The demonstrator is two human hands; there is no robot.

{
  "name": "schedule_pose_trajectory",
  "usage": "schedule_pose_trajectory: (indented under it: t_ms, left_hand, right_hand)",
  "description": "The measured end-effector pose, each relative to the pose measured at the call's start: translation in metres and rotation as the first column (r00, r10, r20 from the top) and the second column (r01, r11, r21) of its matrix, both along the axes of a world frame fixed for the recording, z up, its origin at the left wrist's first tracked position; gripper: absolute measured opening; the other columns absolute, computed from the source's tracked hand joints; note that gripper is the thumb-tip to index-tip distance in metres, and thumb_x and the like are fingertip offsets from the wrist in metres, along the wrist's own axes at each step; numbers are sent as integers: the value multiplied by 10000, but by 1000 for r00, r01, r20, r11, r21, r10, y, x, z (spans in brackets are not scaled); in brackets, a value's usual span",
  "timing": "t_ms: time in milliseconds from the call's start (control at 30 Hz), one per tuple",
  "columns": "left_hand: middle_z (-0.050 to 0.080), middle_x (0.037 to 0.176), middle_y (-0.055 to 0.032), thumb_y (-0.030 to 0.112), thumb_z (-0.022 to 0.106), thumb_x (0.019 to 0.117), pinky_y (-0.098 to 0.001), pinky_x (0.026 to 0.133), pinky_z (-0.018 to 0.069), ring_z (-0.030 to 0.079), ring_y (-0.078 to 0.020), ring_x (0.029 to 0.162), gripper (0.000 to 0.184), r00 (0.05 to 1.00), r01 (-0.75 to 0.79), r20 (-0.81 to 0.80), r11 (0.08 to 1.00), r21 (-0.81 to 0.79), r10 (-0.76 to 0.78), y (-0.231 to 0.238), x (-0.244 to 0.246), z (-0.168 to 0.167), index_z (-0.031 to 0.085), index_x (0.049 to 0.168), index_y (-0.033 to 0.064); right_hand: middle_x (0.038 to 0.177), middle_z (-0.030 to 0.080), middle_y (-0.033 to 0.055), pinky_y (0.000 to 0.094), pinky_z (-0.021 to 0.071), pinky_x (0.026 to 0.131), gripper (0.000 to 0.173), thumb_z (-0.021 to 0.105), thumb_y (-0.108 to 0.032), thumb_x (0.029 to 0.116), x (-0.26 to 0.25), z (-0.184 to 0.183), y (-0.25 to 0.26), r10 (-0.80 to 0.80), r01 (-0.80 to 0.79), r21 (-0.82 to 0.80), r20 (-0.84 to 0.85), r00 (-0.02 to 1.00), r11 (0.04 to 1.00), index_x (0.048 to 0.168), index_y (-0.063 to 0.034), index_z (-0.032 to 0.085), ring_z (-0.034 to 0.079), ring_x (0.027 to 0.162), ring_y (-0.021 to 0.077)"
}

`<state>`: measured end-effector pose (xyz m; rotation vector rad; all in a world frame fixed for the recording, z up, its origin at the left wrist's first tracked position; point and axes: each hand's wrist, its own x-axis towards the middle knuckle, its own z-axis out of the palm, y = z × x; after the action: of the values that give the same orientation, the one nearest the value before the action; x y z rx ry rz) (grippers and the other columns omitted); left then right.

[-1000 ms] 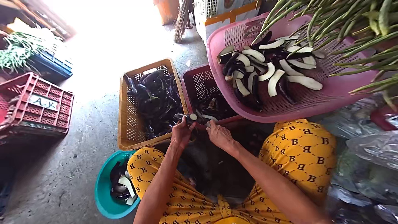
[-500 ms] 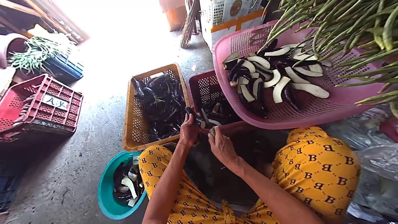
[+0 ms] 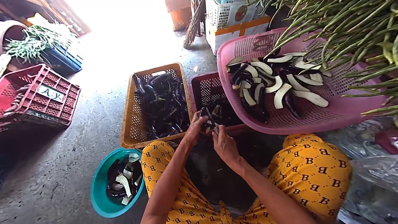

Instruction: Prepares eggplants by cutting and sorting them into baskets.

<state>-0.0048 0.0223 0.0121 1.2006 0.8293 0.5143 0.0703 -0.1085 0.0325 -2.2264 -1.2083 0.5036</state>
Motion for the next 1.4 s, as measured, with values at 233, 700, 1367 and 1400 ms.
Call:
schedule_pose_trajectory:
  t_ms: [233, 700, 1367, 1400]
  left_hand:
    - [522, 1408, -294, 242, 678, 986, -489, 1113, 421, 542, -373, 1301, 608, 808, 366, -571, 885, 288, -148, -26, -21, -2, 431, 1456, -54]
    - [594, 1284, -273, 225, 731, 942, -478, 1051, 470, 606, -360, 1190, 505, 783, 325, -622, 859, 396, -9, -35, -18, -8, 559, 1296, -92]
    - [620, 1276, -267, 173, 726, 920, -458, 1059, 472, 615, -342, 1198, 500, 801, 276, -593, 829, 485, 80, -32, -21, -14, 554, 1307, -93]
    - [620, 1271, -267, 178, 720, 922, -454, 1049, 478, 619, -342, 1186, 492, 795, 278, -599, 819, 501, 97, -33, -19, -15, 558, 1296, -96]
  right_hand:
    - [1232, 664, 285, 564, 500, 939, 445, 369, -250, 1119, 19, 17, -13, 105, -101, -371, -9, 994, 923, 1439, 44, 465, 674, 1105, 449]
    - [1233, 654, 267, 521, 529, 889, 402, 322, -192, 1122, 5, 13, -10, 215, -157, -544, 44, 976, 824, 1441, 11, 460, 692, 1062, 426]
    - [1265, 636, 289, 559, 491, 990, 433, 333, -119, 1104, 11, -1, 19, 230, -259, -560, -124, 965, 787, 1518, 6, 330, 633, 1204, 445]
    - [1267, 633, 292, 558, 492, 992, 434, 333, -116, 1104, 11, -2, 19, 229, -262, -553, -129, 965, 791, 1519, 7, 325, 632, 1205, 446]
